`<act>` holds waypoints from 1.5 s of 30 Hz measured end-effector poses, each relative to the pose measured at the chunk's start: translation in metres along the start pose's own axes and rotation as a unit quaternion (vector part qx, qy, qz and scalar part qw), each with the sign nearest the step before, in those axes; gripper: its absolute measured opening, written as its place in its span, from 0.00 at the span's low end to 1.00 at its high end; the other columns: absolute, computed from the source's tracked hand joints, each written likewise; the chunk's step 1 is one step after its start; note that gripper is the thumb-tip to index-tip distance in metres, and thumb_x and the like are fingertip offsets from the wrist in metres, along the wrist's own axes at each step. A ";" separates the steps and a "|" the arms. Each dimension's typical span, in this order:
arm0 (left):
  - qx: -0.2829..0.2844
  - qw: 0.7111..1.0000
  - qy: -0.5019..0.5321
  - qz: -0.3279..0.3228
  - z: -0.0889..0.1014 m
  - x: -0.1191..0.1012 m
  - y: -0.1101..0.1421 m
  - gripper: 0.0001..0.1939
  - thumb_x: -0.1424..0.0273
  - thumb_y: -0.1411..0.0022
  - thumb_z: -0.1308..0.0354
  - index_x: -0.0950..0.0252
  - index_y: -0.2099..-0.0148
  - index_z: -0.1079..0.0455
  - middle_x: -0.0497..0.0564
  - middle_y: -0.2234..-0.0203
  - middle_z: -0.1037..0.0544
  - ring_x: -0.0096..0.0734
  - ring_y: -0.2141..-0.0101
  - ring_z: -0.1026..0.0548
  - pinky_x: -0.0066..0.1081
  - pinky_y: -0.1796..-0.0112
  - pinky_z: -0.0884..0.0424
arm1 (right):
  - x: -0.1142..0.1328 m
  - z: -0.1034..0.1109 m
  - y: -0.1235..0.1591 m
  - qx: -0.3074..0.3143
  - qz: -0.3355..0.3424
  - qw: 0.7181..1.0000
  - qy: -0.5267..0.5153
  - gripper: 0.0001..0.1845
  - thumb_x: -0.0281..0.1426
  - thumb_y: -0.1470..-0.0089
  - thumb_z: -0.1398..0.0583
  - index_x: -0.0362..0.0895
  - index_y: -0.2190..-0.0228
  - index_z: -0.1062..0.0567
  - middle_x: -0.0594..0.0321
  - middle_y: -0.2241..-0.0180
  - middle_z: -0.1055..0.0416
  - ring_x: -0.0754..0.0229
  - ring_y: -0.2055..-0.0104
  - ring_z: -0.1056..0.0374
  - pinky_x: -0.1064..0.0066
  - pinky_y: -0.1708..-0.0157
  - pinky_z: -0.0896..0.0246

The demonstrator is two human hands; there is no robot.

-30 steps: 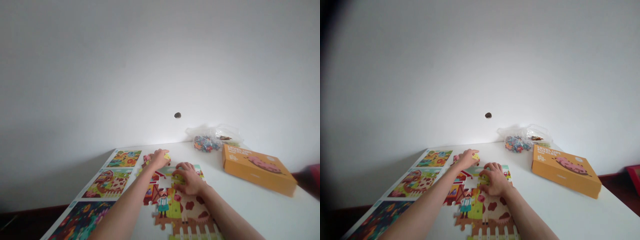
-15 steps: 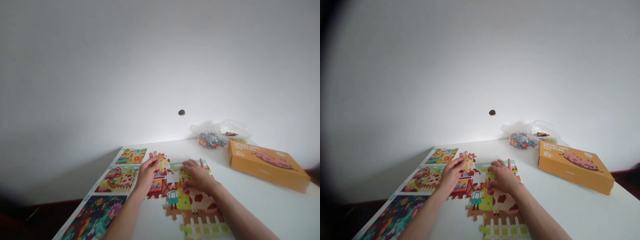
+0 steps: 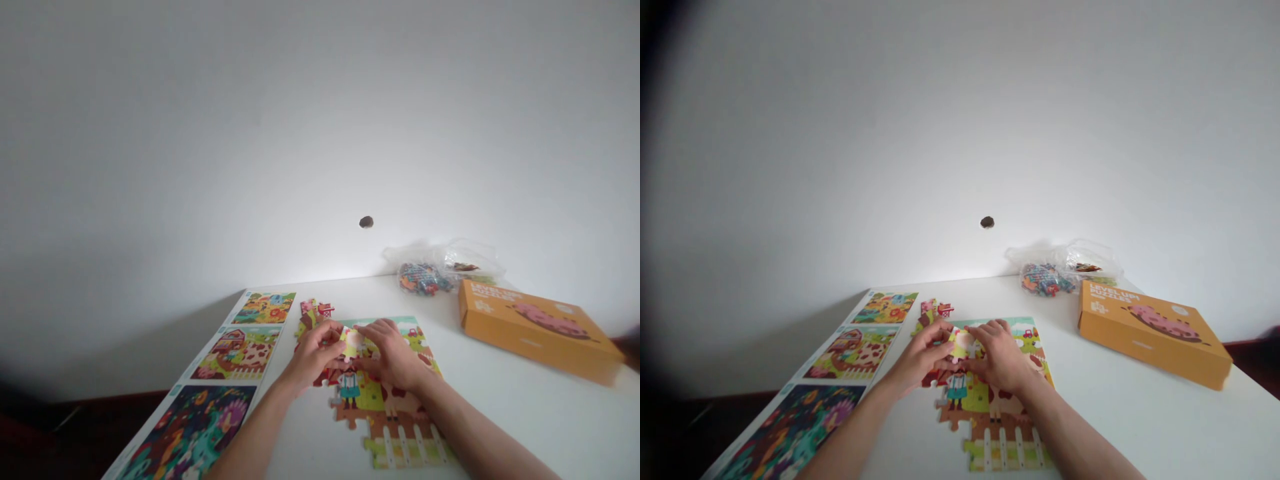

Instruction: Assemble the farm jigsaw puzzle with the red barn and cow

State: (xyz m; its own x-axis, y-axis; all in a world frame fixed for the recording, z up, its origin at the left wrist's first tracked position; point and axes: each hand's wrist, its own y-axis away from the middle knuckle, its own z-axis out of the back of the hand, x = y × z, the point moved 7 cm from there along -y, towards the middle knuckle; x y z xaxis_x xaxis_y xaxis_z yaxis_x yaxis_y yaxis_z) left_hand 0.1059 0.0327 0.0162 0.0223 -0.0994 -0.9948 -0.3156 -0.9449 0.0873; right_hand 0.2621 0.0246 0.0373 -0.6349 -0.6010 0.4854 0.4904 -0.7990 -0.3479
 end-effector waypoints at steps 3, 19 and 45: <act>0.000 0.999 -0.031 -0.037 0.014 -0.006 -0.004 0.20 0.64 0.45 0.35 0.63 0.51 0.30 0.48 0.70 0.24 0.30 0.74 0.25 0.29 0.71 0.27 | -0.003 -0.002 0.001 0.029 -0.009 1.000 0.008 0.36 0.49 0.47 0.36 0.51 0.41 0.33 0.55 0.51 0.27 0.47 0.49 0.35 0.54 0.45 0.46; -0.184 0.982 -0.019 -0.050 0.077 -0.017 -0.005 0.26 0.63 0.53 0.32 0.67 0.51 0.25 0.38 0.84 0.38 0.18 0.82 0.44 0.24 0.78 0.50 | -0.028 -0.007 0.008 0.148 -0.086 0.985 -0.019 0.36 0.40 0.54 0.32 0.55 0.42 0.30 0.60 0.36 0.39 0.45 0.35 0.44 0.45 0.32 0.75; 0.048 0.978 -0.205 0.000 0.049 -0.005 -0.002 0.16 0.60 0.46 0.34 0.68 0.62 0.26 0.49 0.75 0.22 0.31 0.72 0.26 0.26 0.71 0.38 | 0.052 -0.006 0.002 -0.004 0.076 0.997 -0.017 0.20 0.38 0.42 0.37 0.51 0.48 0.28 0.61 0.48 0.27 0.54 0.47 0.34 0.59 0.42 0.49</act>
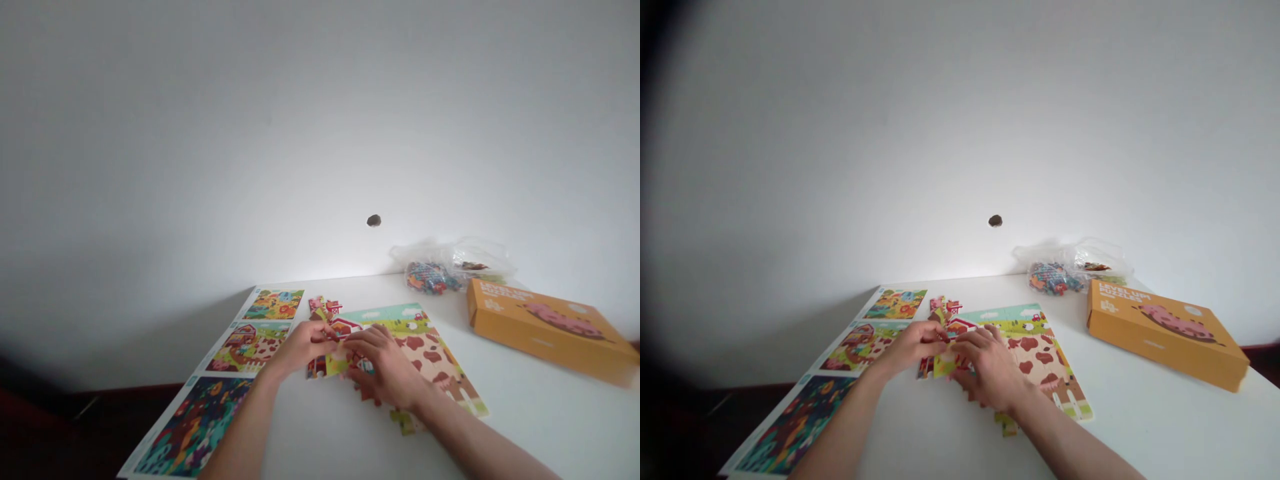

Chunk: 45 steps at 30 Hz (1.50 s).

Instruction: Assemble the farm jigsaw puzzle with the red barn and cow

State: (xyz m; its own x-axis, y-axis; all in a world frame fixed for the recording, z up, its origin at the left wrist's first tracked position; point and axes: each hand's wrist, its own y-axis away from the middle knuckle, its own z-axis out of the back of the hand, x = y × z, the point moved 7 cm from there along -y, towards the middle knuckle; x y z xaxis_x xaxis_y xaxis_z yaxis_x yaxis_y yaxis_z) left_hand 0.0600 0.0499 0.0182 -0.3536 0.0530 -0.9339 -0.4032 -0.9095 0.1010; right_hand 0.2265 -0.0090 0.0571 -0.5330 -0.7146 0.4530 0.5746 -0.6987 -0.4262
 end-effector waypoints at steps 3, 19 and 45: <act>0.004 1.000 0.014 -0.001 0.001 -0.001 0.001 0.16 0.60 0.48 0.33 0.67 0.64 0.27 0.47 0.76 0.23 0.28 0.74 0.29 0.26 0.72 0.39 | 0.011 0.003 -0.007 0.005 0.012 1.000 0.026 0.14 0.38 0.41 0.38 0.50 0.53 0.25 0.60 0.52 0.25 0.54 0.50 0.34 0.58 0.43 0.50; -0.180 0.939 -0.288 -0.058 0.037 0.008 -0.002 0.23 0.54 0.35 0.49 0.65 0.76 0.33 0.47 0.82 0.29 0.28 0.77 0.35 0.27 0.72 0.45 | 0.027 -0.051 -0.016 0.102 0.046 0.991 0.069 0.16 0.47 0.46 0.37 0.52 0.60 0.22 0.63 0.62 0.23 0.52 0.52 0.38 0.52 0.40 0.57; -0.057 0.971 -0.223 -0.061 0.015 0.015 -0.002 0.24 0.54 0.36 0.47 0.66 0.77 0.30 0.47 0.84 0.28 0.26 0.81 0.35 0.26 0.76 0.45 | -0.003 -0.009 -0.013 -0.024 -0.039 0.998 0.050 0.05 0.25 0.49 0.42 0.45 0.68 0.26 0.61 0.68 0.29 0.56 0.61 0.39 0.63 0.58 0.47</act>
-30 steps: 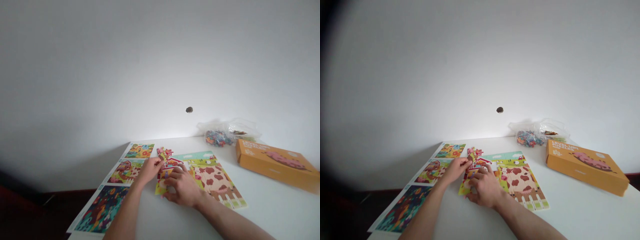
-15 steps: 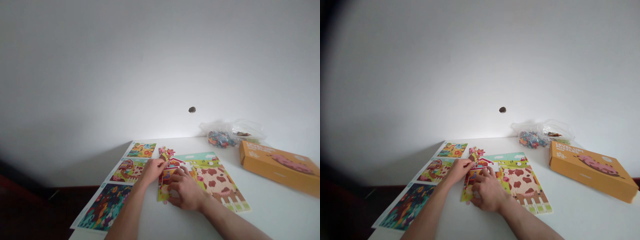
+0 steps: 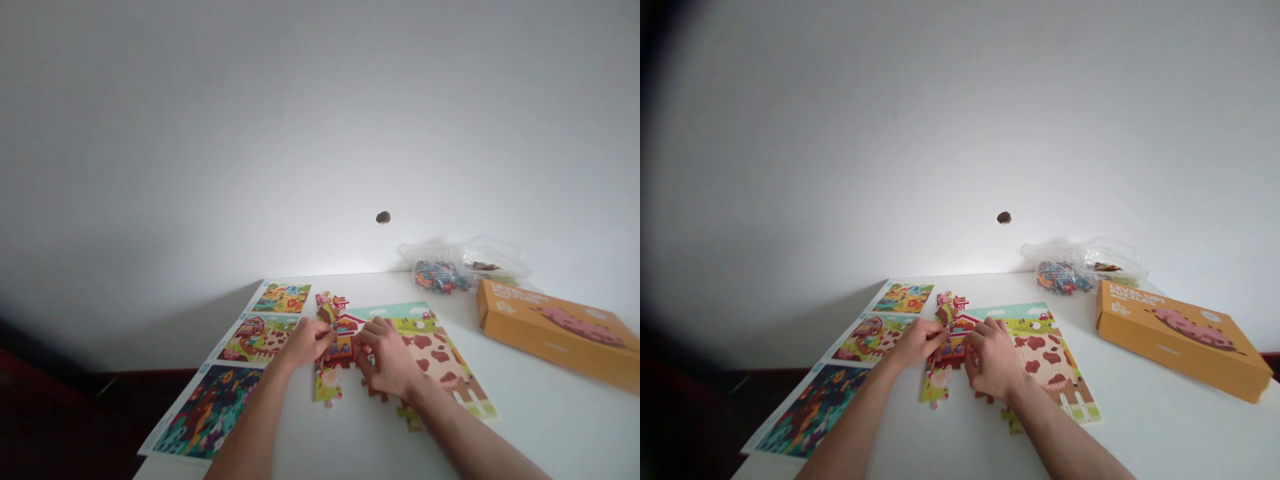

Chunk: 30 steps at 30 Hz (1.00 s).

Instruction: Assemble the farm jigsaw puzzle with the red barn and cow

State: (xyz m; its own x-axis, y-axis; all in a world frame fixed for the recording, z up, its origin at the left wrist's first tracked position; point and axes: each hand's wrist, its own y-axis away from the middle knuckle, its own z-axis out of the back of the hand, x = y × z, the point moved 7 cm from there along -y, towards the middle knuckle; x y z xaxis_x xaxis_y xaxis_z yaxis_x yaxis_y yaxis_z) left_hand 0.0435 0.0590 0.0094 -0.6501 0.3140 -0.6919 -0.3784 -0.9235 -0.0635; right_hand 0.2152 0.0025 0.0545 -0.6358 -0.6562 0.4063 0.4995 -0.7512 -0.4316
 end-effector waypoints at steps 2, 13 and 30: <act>0.019 1.000 0.005 0.002 -0.003 0.000 0.002 0.25 0.55 0.35 0.48 0.66 0.78 0.31 0.48 0.84 0.26 0.26 0.81 0.33 0.26 0.76 0.44 | -0.001 -0.003 0.001 0.023 0.000 1.000 0.006 0.04 0.27 0.48 0.41 0.45 0.68 0.26 0.61 0.68 0.30 0.56 0.61 0.39 0.63 0.58 0.48; -0.056 0.993 -0.093 -0.047 0.005 -0.005 -0.003 0.25 0.57 0.36 0.48 0.67 0.81 0.36 0.44 0.85 0.37 0.23 0.80 0.44 0.28 0.76 0.52 | 0.018 -0.027 0.004 0.139 0.041 0.989 -0.013 0.20 0.41 0.49 0.35 0.54 0.53 0.23 0.61 0.57 0.31 0.52 0.53 0.39 0.60 0.53 0.46; 0.008 0.998 -0.027 -0.048 0.000 -0.010 0.001 0.24 0.60 0.36 0.49 0.67 0.81 0.34 0.45 0.86 0.38 0.23 0.80 0.43 0.28 0.77 0.51 | 0.020 -0.028 0.004 0.155 0.038 0.987 -0.011 0.17 0.38 0.46 0.37 0.56 0.53 0.23 0.60 0.56 0.33 0.52 0.51 0.40 0.59 0.51 0.46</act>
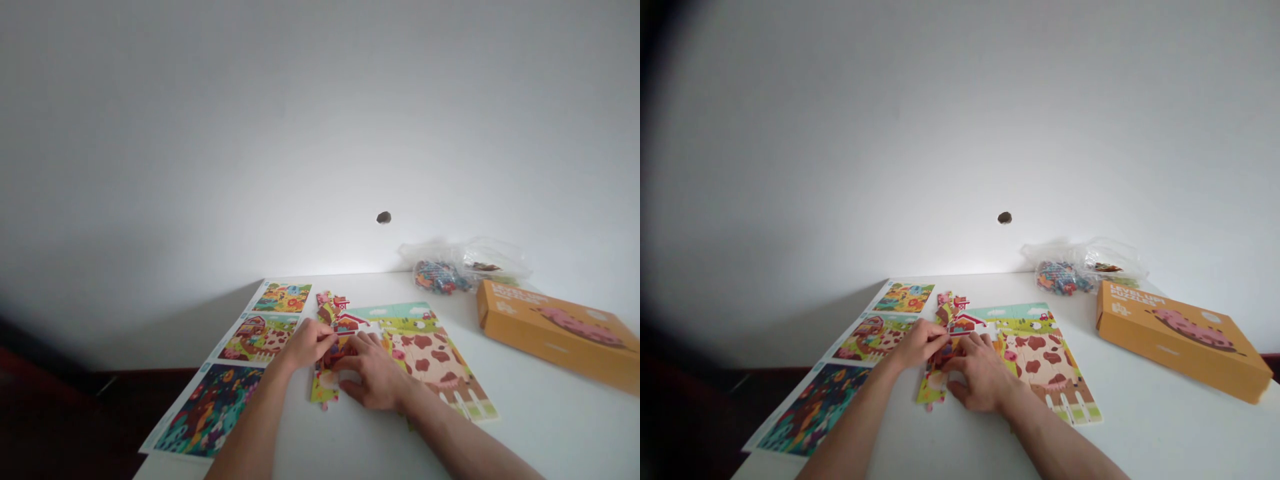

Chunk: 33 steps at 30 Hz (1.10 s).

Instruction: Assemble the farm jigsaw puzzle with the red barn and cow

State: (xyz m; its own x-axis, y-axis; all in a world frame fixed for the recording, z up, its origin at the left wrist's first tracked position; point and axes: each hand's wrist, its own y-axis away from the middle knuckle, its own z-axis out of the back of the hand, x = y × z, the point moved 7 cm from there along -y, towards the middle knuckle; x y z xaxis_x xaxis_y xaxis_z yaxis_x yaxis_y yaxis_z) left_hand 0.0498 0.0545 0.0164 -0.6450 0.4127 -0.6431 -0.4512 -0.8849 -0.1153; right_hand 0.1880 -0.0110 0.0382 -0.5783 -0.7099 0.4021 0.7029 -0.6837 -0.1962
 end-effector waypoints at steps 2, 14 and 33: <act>-0.009 1.000 -0.012 -0.004 0.001 0.001 -0.001 0.23 0.62 0.36 0.49 0.67 0.81 0.37 0.44 0.85 0.39 0.23 0.80 0.43 0.28 0.77 0.51 | 0.004 0.003 0.000 -0.004 0.009 1.000 -0.010 0.18 0.40 0.47 0.36 0.55 0.53 0.23 0.61 0.54 0.32 0.52 0.50 0.40 0.58 0.49 0.47; -0.008 1.000 -0.018 -0.008 0.002 -0.002 -0.001 0.21 0.65 0.38 0.48 0.65 0.82 0.44 0.43 0.85 0.45 0.22 0.80 0.46 0.29 0.77 0.53 | 0.015 -0.004 0.001 -0.005 0.098 0.995 -0.029 0.13 0.43 0.42 0.39 0.54 0.57 0.22 0.65 0.56 0.26 0.55 0.51 0.40 0.59 0.47 0.50; 0.009 1.000 -0.016 -0.014 -0.001 0.001 0.000 0.21 0.65 0.37 0.48 0.66 0.81 0.43 0.43 0.85 0.42 0.21 0.81 0.44 0.27 0.77 0.52 | 0.016 -0.004 -0.001 -0.011 0.078 0.997 -0.023 0.13 0.40 0.47 0.37 0.52 0.60 0.22 0.62 0.59 0.28 0.54 0.54 0.41 0.60 0.48 0.51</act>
State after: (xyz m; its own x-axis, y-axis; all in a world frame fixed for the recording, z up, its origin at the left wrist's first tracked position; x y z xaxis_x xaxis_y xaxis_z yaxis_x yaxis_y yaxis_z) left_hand 0.0498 0.0547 0.0151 -0.6514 0.4440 -0.6152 -0.4795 -0.8693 -0.1197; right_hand 0.1764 -0.0224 0.0413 -0.4421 -0.8002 0.4053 0.7739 -0.5687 -0.2786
